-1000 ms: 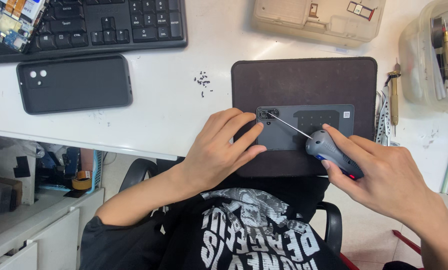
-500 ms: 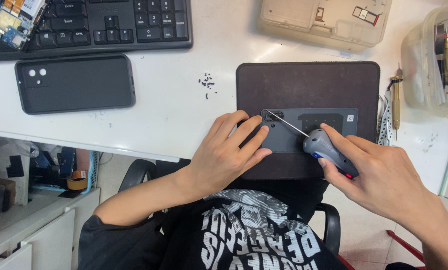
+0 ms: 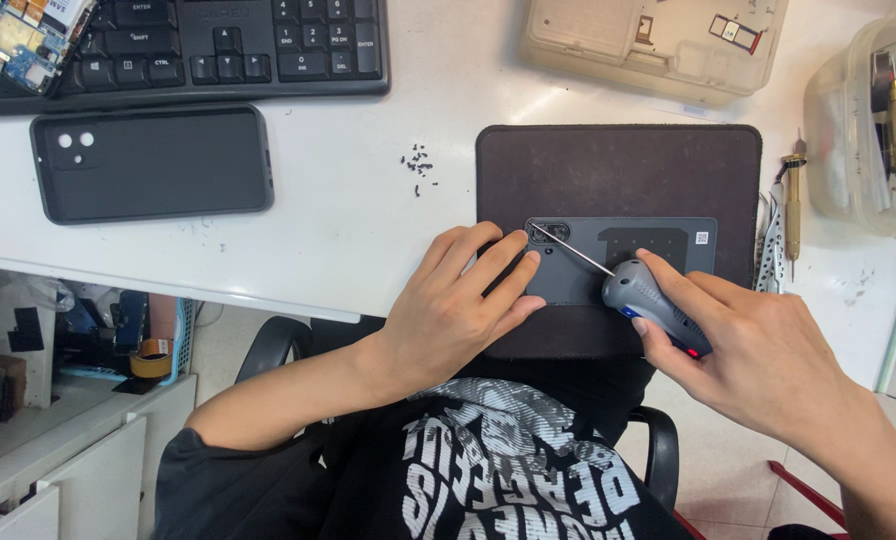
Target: The person uses a powered screwdriver to remove screws from the back of a smartphone. They systematically unscrew each fastener and place the screws on the desk surface.
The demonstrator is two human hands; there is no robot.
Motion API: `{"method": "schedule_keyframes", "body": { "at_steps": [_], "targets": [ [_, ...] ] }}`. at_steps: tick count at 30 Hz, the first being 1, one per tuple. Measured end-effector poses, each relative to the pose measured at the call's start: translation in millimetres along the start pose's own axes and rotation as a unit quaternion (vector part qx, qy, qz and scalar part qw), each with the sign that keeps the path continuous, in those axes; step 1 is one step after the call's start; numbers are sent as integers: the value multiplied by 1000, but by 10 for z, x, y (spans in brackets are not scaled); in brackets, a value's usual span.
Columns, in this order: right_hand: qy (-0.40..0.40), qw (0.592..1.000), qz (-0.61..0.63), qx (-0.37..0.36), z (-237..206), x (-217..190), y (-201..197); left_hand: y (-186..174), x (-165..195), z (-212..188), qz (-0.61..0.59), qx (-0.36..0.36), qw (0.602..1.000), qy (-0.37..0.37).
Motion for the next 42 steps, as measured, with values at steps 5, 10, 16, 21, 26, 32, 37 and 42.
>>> {"method": "schedule_keyframes", "body": {
  "at_steps": [5,10,16,21,26,32,37,42],
  "targets": [
    [1,1000,10,9,-13,-7,-18,-7,3,-10,2,3,1000,-1],
    [-9,1000,10,23,-27,-18,-44,-10,4,-4,1,1,1000,0],
    [-9,999,-34,3,-13,13,-69,-11,6,1,5,3,1000,0],
    [-30,999,-20,28,-20,-23,-96,-5,2,-15,-2,2,1000,-9],
    [18,998,-46,-28,-1,16,-52,25,1,-20,-3,5,1000,-10],
    [-20,999,-30,8,13,-12,-84,3,-5,-28,-1,2,1000,-6],
    [-11,999,-36,-7,14,-4,-67,-6,0,-13,-11,13,1000,-8],
    [-26,999,-28,13,8,-27,-71,-29,10,-11,1,15,1000,-7]
  ]
}}
Point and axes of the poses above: each hand's wrist, its own z-axis towards the middle knuckle, its own y-axis out of the palm, x = y × z, the point moved 4 cm from there along z, towards the middle knuckle, and after that the axes turned 15 degrees about x, right-handed, at the moved point
